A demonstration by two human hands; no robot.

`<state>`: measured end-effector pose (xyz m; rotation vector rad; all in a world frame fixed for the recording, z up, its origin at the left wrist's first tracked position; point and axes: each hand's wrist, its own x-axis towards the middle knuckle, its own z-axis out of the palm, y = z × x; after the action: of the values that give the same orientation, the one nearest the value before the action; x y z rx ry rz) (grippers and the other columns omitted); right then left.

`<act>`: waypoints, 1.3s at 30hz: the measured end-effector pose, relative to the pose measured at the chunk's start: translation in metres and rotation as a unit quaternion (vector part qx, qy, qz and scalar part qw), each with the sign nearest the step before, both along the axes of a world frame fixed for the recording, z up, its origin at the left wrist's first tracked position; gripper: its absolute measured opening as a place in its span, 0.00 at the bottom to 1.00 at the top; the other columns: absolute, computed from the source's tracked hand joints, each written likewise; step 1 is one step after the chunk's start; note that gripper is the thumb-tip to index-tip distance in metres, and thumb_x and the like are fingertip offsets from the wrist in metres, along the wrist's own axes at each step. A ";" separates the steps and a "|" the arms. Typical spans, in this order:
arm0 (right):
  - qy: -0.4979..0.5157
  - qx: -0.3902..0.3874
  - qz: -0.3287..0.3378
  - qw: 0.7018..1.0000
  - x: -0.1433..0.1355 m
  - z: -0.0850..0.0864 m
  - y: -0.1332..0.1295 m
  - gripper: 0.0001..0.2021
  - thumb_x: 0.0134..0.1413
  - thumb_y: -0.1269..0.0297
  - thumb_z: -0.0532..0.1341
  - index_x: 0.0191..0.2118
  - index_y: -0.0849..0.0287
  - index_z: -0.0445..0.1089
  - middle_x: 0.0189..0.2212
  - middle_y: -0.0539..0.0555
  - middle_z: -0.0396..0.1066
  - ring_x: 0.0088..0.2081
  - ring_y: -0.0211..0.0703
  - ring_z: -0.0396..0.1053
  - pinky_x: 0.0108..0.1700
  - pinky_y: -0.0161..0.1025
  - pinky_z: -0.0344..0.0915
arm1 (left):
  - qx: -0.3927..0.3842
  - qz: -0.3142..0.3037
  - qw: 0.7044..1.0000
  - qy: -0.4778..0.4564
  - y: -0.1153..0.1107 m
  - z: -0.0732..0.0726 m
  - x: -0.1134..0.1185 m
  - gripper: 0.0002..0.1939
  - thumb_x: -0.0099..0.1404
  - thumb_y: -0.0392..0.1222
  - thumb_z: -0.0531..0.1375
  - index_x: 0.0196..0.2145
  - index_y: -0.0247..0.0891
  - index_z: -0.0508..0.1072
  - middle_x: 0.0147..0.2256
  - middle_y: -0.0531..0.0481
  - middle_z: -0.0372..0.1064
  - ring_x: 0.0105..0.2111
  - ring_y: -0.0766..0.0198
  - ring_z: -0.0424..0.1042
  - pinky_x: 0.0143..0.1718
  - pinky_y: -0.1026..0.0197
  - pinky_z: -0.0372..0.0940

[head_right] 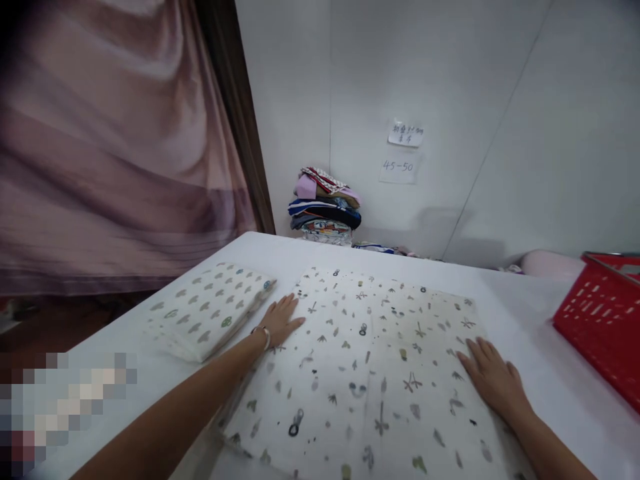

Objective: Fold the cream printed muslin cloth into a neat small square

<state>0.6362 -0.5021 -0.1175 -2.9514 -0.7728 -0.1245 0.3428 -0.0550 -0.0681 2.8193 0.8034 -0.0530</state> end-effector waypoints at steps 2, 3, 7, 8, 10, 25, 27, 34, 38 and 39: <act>0.027 -0.014 -0.017 0.999 -0.005 0.007 0.002 0.29 0.55 0.46 0.41 0.58 0.52 0.58 0.61 0.56 0.52 0.63 0.51 0.46 0.57 0.59 0.51 | -0.023 0.004 0.999 0.025 0.000 0.005 0.000 0.36 0.62 0.62 0.41 0.63 0.40 0.47 0.65 0.48 0.31 0.65 0.56 0.32 0.62 0.50 0.34; 0.032 -0.020 -0.020 0.999 -0.008 0.012 0.002 0.30 0.55 0.47 0.40 0.58 0.53 0.58 0.62 0.57 0.51 0.63 0.52 0.46 0.57 0.59 0.50 | -0.031 0.007 0.999 0.035 -0.001 0.010 0.000 0.36 0.62 0.61 0.41 0.63 0.41 0.46 0.66 0.48 0.30 0.65 0.56 0.32 0.62 0.49 0.34; -0.014 -0.001 0.009 1.000 -0.033 0.020 -0.014 0.29 0.58 0.50 0.38 0.60 0.56 0.55 0.63 0.58 0.48 0.64 0.52 0.42 0.58 0.59 0.48 | -0.026 0.004 0.998 0.054 -0.020 0.028 -0.013 0.39 0.61 0.64 0.40 0.63 0.39 0.44 0.65 0.46 0.26 0.64 0.53 0.30 0.61 0.43 0.34; -0.027 0.004 0.034 0.999 -0.041 0.017 -0.024 0.28 0.58 0.51 0.38 0.60 0.54 0.55 0.63 0.57 0.49 0.64 0.52 0.41 0.58 0.59 0.47 | -0.015 -0.009 0.999 0.050 -0.028 0.029 -0.022 0.40 0.61 0.65 0.39 0.63 0.39 0.44 0.65 0.46 0.27 0.64 0.53 0.29 0.61 0.43 0.33; -0.033 0.007 0.056 0.998 -0.057 0.008 -0.046 0.26 0.58 0.51 0.40 0.58 0.51 0.58 0.62 0.55 0.51 0.64 0.53 0.42 0.58 0.60 0.48 | 0.004 -0.042 0.998 0.039 -0.045 0.024 -0.042 0.40 0.61 0.66 0.38 0.63 0.38 0.44 0.65 0.46 0.30 0.64 0.53 0.29 0.62 0.43 0.31; 0.054 0.018 0.009 0.998 -0.132 0.029 -0.082 0.27 0.61 0.49 0.43 0.62 0.54 0.51 0.64 0.56 0.44 0.64 0.50 0.40 0.60 0.57 0.43 | 0.055 -0.088 0.995 0.004 -0.112 0.009 -0.098 0.34 0.64 0.61 0.40 0.62 0.41 0.50 0.65 0.48 0.37 0.64 0.56 0.36 0.61 0.44 0.36; 0.081 0.072 0.004 0.994 -0.133 0.028 -0.086 0.27 0.61 0.49 0.44 0.61 0.56 0.54 0.64 0.57 0.45 0.64 0.50 0.41 0.60 0.57 0.44 | 0.047 -0.081 0.996 0.002 -0.114 0.004 -0.103 0.33 0.64 0.59 0.41 0.62 0.39 0.51 0.64 0.46 0.40 0.64 0.56 0.39 0.61 0.45 0.40; 0.035 0.327 -0.001 0.944 -0.143 0.034 -0.124 0.22 0.56 0.51 0.51 0.48 0.59 0.68 0.52 0.59 0.65 0.54 0.49 0.61 0.56 0.48 0.58 | 0.101 -0.141 0.968 -0.182 -0.143 0.002 -0.115 0.25 0.64 0.55 0.47 0.51 0.38 0.68 0.54 0.42 0.63 0.56 0.52 0.58 0.56 0.47 0.54; -0.017 0.337 0.098 0.936 -0.178 0.036 -0.134 0.14 0.54 0.57 0.54 0.40 0.57 0.72 0.41 0.56 0.72 0.46 0.47 0.67 0.51 0.47 0.62 | 0.080 -0.266 0.928 -0.248 -0.195 0.004 -0.118 0.19 0.64 0.52 0.51 0.44 0.38 0.72 0.45 0.44 0.70 0.47 0.56 0.66 0.51 0.50 0.59; -0.025 0.326 0.135 0.935 -0.187 0.038 -0.131 0.12 0.54 0.59 0.54 0.39 0.56 0.73 0.40 0.56 0.72 0.45 0.46 0.67 0.50 0.47 0.63 | 0.075 -0.284 0.923 -0.250 -0.208 0.005 -0.115 0.18 0.64 0.50 0.52 0.44 0.38 0.72 0.44 0.44 0.71 0.46 0.56 0.66 0.50 0.51 0.60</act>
<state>0.4488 -0.6331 -0.0800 -2.2062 -0.9155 -0.3589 0.2280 -0.2635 -0.0627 2.8942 -0.1333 0.6335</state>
